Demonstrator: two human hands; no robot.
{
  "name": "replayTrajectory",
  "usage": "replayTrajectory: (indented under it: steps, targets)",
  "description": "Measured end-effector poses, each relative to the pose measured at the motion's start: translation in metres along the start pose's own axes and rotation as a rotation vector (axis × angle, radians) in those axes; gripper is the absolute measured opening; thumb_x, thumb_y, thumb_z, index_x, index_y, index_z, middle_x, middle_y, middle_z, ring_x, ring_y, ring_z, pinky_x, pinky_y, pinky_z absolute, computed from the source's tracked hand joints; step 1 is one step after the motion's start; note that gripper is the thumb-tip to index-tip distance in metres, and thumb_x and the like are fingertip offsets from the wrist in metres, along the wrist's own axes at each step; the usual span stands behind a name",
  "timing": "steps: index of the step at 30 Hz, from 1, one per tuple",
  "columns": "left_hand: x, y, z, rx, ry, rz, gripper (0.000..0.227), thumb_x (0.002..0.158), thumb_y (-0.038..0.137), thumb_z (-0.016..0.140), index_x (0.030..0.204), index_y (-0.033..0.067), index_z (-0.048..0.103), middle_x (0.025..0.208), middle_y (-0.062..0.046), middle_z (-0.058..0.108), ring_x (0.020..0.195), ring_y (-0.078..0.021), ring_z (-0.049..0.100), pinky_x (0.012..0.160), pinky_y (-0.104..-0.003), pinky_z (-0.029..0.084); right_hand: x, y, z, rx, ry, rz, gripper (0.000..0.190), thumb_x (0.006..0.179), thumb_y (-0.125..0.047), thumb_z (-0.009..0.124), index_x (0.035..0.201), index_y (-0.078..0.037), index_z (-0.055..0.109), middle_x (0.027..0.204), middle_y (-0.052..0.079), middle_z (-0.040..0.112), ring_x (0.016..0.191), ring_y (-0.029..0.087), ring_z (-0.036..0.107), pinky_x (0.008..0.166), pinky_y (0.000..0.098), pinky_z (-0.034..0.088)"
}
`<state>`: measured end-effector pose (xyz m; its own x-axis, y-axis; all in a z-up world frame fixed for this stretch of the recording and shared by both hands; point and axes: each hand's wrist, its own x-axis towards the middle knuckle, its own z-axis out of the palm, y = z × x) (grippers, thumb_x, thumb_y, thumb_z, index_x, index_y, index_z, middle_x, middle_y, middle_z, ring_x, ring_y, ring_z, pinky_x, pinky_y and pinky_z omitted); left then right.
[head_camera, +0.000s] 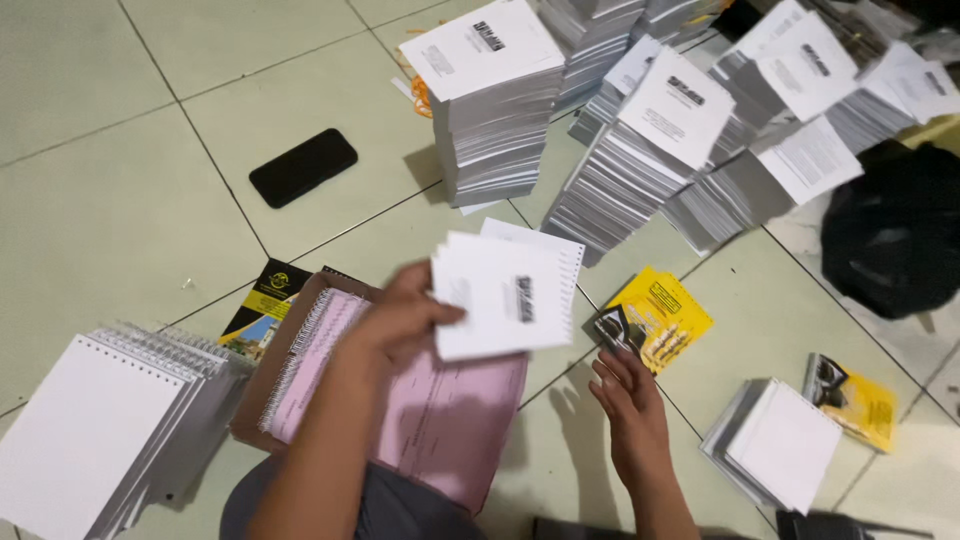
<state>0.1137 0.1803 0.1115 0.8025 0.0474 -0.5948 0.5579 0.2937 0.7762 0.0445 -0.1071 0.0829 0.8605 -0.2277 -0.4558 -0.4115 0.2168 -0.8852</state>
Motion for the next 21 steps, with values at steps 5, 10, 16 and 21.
replayTrajectory:
  steps: [5, 10, 16, 21]
  targets:
    - [-0.026, -0.109, 0.058, 0.052, -0.346, 0.111, 0.067, 0.066, -0.01, 0.077, 0.131, 0.0048, 0.064, 0.126, -0.012, 0.076, 0.109, -0.0255, 0.071, 0.089, -0.038, 0.059, -0.005, 0.035, -0.077, 0.133, -0.165, -0.079, 0.081, 0.079, -0.006, 0.063, 0.156, 0.001, 0.042, 0.141, 0.017, 0.058, 0.121, 0.03, 0.057, 0.108, 0.047, 0.045]
    - [-0.059, -0.157, 0.102, 0.364, -0.347, 0.033, 0.057, 0.077, 0.001, 0.068, 0.132, 0.0123, 0.066, 0.125, -0.007, 0.076, 0.113, -0.0248, 0.071, 0.089, -0.038, 0.056, 0.001, 0.092, -0.147, -0.26, -0.004, -0.062, 0.034, 0.077, 0.011, 0.081, 0.108, 0.007, 0.069, 0.094, 0.022, 0.079, 0.075, 0.026, 0.069, 0.069, 0.0407, 0.06]
    - [-0.046, -0.211, 0.105, 0.536, -0.239, 0.249, 0.026, 0.068, 0.019, 0.076, 0.091, 0.0166, 0.064, 0.077, 0.001, 0.062, 0.073, -0.0108, 0.057, 0.065, -0.029, 0.045, -0.02, 0.104, -0.142, -0.416, 0.076, 0.006, 0.039, 0.078, -0.01, 0.084, 0.114, -0.002, 0.07, 0.104, 0.012, 0.075, 0.096, 0.023, 0.069, 0.08, 0.0382, 0.055]
    - [-0.046, -0.231, 0.105, 0.266, -0.192, 0.237, 0.068, 0.058, -0.007, 0.061, 0.12, 0.0203, 0.05, 0.108, -0.003, 0.075, 0.095, -0.0158, 0.062, 0.065, -0.031, 0.05, -0.006, 0.13, -0.15, -0.225, -0.075, -0.129, 0.054, 0.074, 0.013, 0.074, 0.119, -0.012, 0.058, 0.136, 0.014, 0.071, 0.134, 0.022, 0.063, 0.083, 0.0361, 0.057]
